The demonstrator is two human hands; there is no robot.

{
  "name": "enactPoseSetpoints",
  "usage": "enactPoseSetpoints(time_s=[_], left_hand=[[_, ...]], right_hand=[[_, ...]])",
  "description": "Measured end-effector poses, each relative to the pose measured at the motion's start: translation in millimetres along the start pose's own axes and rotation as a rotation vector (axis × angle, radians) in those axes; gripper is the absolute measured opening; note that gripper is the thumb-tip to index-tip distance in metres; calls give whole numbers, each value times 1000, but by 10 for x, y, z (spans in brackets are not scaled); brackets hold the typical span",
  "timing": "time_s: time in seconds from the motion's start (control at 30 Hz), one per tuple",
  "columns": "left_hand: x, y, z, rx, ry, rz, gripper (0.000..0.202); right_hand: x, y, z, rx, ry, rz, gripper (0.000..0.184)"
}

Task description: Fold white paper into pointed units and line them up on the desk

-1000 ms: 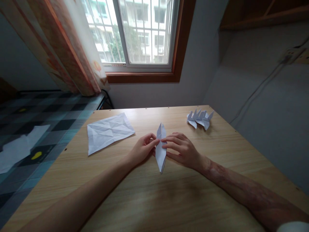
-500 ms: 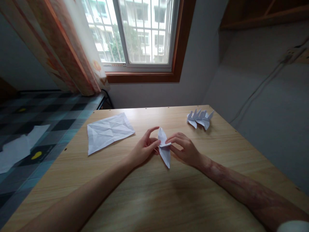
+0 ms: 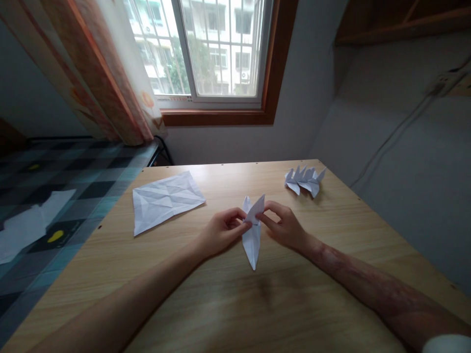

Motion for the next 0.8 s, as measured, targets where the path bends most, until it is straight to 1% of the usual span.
enactPoseSetpoints(time_s=[0.1, 0.17, 0.23, 0.3, 0.4, 0.57, 0.7, 0.8], left_hand=[[0, 15, -3, -12, 8, -24, 38], [5, 15, 1, -13, 13, -31, 37], [8, 4, 8, -11, 11, -39, 37], [9, -14, 21, -7, 12, -66, 37], [11, -33, 49, 1, 42, -137, 38], [34, -53, 78, 10, 98, -179, 40], [52, -76, 69, -1, 72, -177, 43], [48, -74, 55, 23, 36, -208, 46]], right_hand=[[-2, 36, 23, -51, 17, 39, 13], [-6, 64, 26, -104, 20, 69, 16], [-9, 84, 19, -159, 6, 104, 18], [-6, 80, 9, -182, -21, 134, 19], [7, 30, 9, -156, -41, 160, 18], [17, -48, 28, -86, -13, 132, 13], [5, -43, 20, -28, -11, 107, 11], [-3, -38, 6, -13, -27, 102, 14]])
Point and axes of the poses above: each hand's wrist, its own z-axis towards the middle knuckle, its own x-axis out of the back of the hand, y = z × x, the point moved 1 cm from there along z, towards the middle knuckle, and after that the axes turned 7 degrees about y, right-handed, at the moved point
